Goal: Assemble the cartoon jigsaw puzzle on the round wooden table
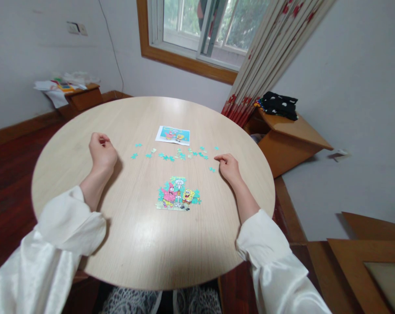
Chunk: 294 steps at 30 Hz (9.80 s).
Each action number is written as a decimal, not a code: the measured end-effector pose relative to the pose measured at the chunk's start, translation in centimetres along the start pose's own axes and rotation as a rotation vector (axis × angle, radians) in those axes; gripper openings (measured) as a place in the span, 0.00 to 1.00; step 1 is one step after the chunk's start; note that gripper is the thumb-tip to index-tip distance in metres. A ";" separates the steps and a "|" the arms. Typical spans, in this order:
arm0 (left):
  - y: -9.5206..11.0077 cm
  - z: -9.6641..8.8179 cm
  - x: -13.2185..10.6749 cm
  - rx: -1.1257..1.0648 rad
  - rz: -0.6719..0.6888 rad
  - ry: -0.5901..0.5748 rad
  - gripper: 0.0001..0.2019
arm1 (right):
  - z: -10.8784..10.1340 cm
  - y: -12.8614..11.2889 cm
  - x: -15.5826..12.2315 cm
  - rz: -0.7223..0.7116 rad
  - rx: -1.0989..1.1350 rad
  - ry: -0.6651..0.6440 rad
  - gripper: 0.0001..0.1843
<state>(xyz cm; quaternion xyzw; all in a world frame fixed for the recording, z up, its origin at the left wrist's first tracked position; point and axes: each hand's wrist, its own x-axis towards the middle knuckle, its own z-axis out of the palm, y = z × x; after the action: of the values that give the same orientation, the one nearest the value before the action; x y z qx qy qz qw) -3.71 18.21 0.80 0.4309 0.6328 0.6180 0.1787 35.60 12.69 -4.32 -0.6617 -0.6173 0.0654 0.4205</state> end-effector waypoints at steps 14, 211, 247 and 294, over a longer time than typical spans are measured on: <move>0.2 0.0 -0.3 -0.006 0.027 -0.042 0.12 | 0.2 0.2 0.0 -0.014 0.023 0.018 0.17; -0.6 0.7 -0.6 0.032 -0.004 -0.157 0.05 | 4.6 -8.5 -1.4 -0.103 -0.043 -0.316 0.03; 0.0 0.7 -1.0 0.000 0.032 -0.194 0.07 | -3.4 -14.5 -11.1 0.312 0.296 -0.735 0.03; 1.2 0.6 -1.9 0.010 0.041 -0.271 0.08 | -2.4 -9.6 -5.2 0.103 0.163 -0.345 0.09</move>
<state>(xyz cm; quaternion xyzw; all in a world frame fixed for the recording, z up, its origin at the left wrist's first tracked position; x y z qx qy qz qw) -1.76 17.00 1.26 0.5242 0.5971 0.5543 0.2479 28.52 5.87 1.06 -0.6350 -0.6383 0.2490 0.3569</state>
